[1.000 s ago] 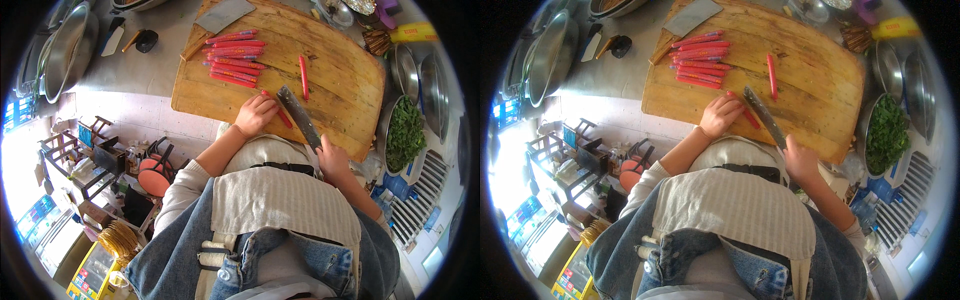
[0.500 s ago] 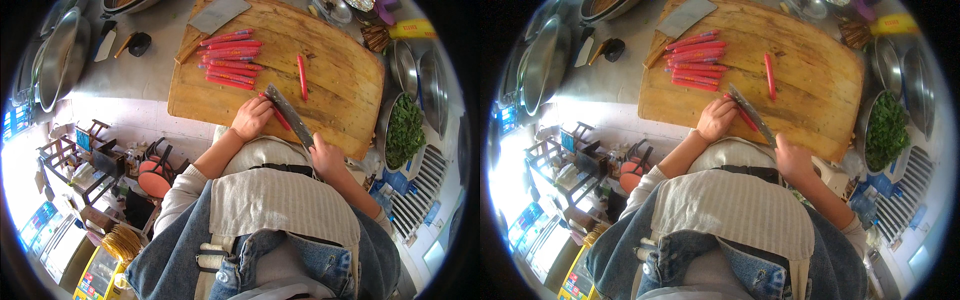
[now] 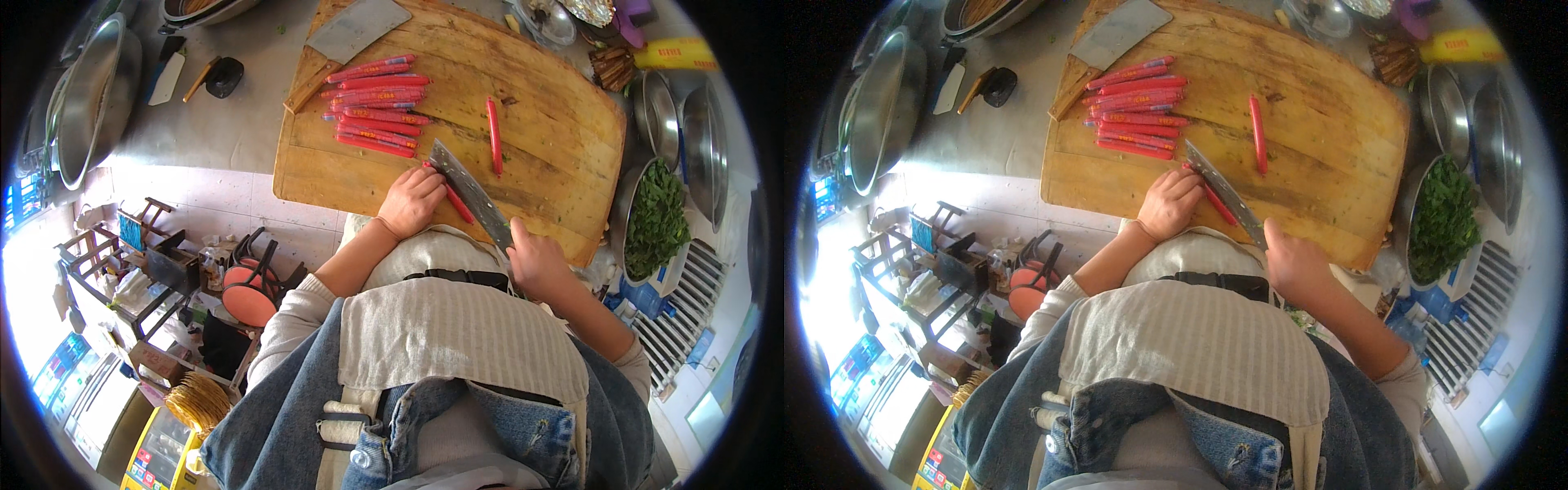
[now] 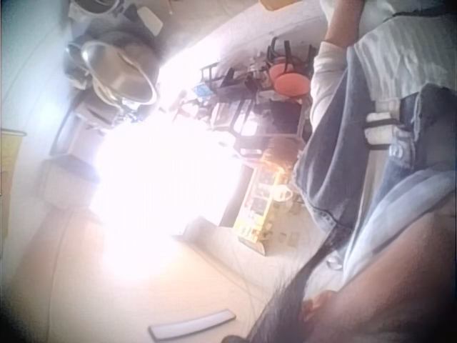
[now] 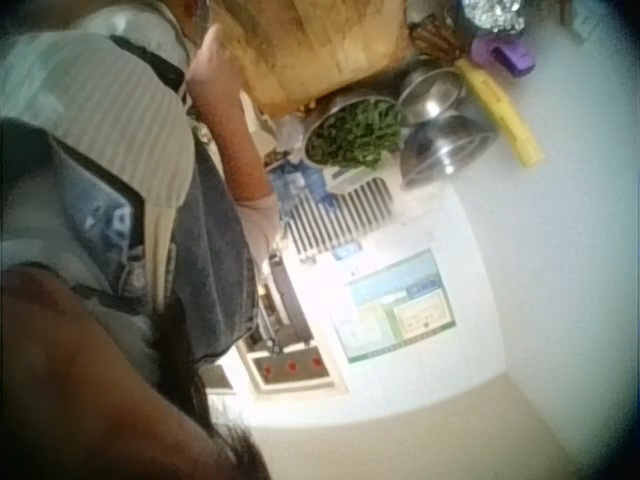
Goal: The person unpacks red sausages from a cardboard box and places them on a wooden cutting board. They then use a cleaver to slice the sausages into smaller pieces, arranging them in rows on the board.
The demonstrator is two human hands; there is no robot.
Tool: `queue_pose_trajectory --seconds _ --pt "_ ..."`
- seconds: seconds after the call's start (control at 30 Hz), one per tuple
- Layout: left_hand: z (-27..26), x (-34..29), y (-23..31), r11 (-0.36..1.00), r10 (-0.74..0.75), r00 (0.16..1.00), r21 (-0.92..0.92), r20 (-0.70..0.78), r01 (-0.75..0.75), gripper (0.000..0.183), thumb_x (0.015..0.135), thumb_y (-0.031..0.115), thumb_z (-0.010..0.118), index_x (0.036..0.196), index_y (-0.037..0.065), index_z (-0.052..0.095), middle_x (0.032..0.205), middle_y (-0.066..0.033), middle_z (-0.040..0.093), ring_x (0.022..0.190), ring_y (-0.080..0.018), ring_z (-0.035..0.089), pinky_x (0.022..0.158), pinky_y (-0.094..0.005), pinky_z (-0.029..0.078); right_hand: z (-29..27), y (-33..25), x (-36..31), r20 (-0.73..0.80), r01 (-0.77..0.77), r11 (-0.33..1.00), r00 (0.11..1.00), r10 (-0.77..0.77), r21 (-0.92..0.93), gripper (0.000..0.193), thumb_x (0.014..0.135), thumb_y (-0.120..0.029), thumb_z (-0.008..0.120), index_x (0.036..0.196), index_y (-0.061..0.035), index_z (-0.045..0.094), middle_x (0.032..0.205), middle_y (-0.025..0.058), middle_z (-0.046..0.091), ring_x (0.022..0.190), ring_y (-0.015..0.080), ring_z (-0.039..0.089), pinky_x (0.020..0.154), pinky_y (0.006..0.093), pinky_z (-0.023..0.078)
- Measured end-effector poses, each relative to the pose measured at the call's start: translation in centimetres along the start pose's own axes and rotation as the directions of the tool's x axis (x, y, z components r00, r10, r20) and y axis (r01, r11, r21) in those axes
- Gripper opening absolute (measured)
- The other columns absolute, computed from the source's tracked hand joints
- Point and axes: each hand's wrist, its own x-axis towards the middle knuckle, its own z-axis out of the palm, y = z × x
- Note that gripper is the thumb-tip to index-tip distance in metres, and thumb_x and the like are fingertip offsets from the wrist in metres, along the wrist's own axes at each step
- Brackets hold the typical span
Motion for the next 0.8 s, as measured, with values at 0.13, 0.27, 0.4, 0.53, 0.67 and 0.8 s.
queue_pose_trajectory --seconds 0.13,0.27,0.4,0.53,0.67,0.8 --pt "0.0 0.1 -0.2 1.000 0.011 0.999 -0.025 -0.044 -0.012 0.018 0.075 0.009 0.063 0.092 0.005 0.065 0.110 -0.0096 0.067 0.107 -0.0286 0.063 0.089 -0.0406 0.053 -1.3 -0.4 0.7 0.083 -0.011 1.000 0.996 0.012 -0.008 0.043 0.090 -0.014 0.061 0.125 0.0052 0.043 0.078 0.0251 0.065 0.075 0.0474 0.063 0.064 0.0564 0.046" --pt "0.1 0.3 -0.2 0.999 0.002 0.998 -0.054 -0.058 -0.005 0.017 0.075 0.009 0.063 0.091 0.005 0.065 0.108 -0.0098 0.067 0.106 -0.0290 0.064 0.088 -0.0404 0.054 -2.4 -1.3 0.9 0.069 0.003 1.000 0.998 -0.004 0.006 0.032 0.089 -0.008 0.057 0.117 0.0026 0.044 0.080 0.0267 0.065 0.076 0.0481 0.063 0.065 0.0585 0.046" --pt "0.0 0.3 -0.1 0.999 -0.009 0.999 -0.049 -0.047 0.006 0.016 0.075 0.007 0.064 0.091 0.005 0.065 0.106 -0.0096 0.066 0.106 -0.0296 0.064 0.087 -0.0403 0.055 -3.4 -1.9 0.9 0.120 -0.049 0.999 0.991 0.050 -0.008 0.027 0.087 -0.004 0.053 0.112 0.0010 0.044 0.081 0.0278 0.065 0.078 0.0479 0.063 0.067 0.0591 0.046" --pt "0.1 0.3 -0.1 0.999 -0.008 0.998 -0.050 -0.065 0.004 0.017 0.075 0.007 0.064 0.092 0.005 0.065 0.106 -0.0091 0.066 0.106 -0.0296 0.064 0.088 -0.0408 0.055 -3.4 -2.0 1.4 0.103 -0.008 1.000 0.995 0.008 -0.005 0.028 0.086 -0.001 0.053 0.113 0.0023 0.043 0.079 0.0274 0.065 0.078 0.0476 0.063 0.067 0.0587 0.046" --pt "0.2 0.3 -0.1 0.999 0.001 0.998 -0.039 -0.069 -0.003 0.018 0.074 0.007 0.065 0.092 0.005 0.066 0.105 -0.0088 0.066 0.105 -0.0295 0.064 0.088 -0.0412 0.055 -3.1 -2.2 2.3 0.140 -0.014 1.000 0.990 0.017 -0.021 0.031 0.086 0.001 0.052 0.116 0.0038 0.043 0.079 0.0273 0.064 0.079 0.0482 0.063 0.068 0.0588 0.046" --pt "0.1 0.0 -0.1 1.000 -0.008 0.998 -0.029 -0.061 0.007 0.019 0.073 0.005 0.064 0.092 0.005 0.066 0.105 -0.0091 0.066 0.104 -0.0295 0.064 0.087 -0.0414 0.054 -3.7 -2.6 1.7 0.131 -0.025 0.999 0.991 0.028 -0.028 0.030 0.085 0.002 0.051 0.114 0.0036 0.043 0.085 0.0287 0.065 0.083 0.0488 0.063 0.073 0.0591 0.046"
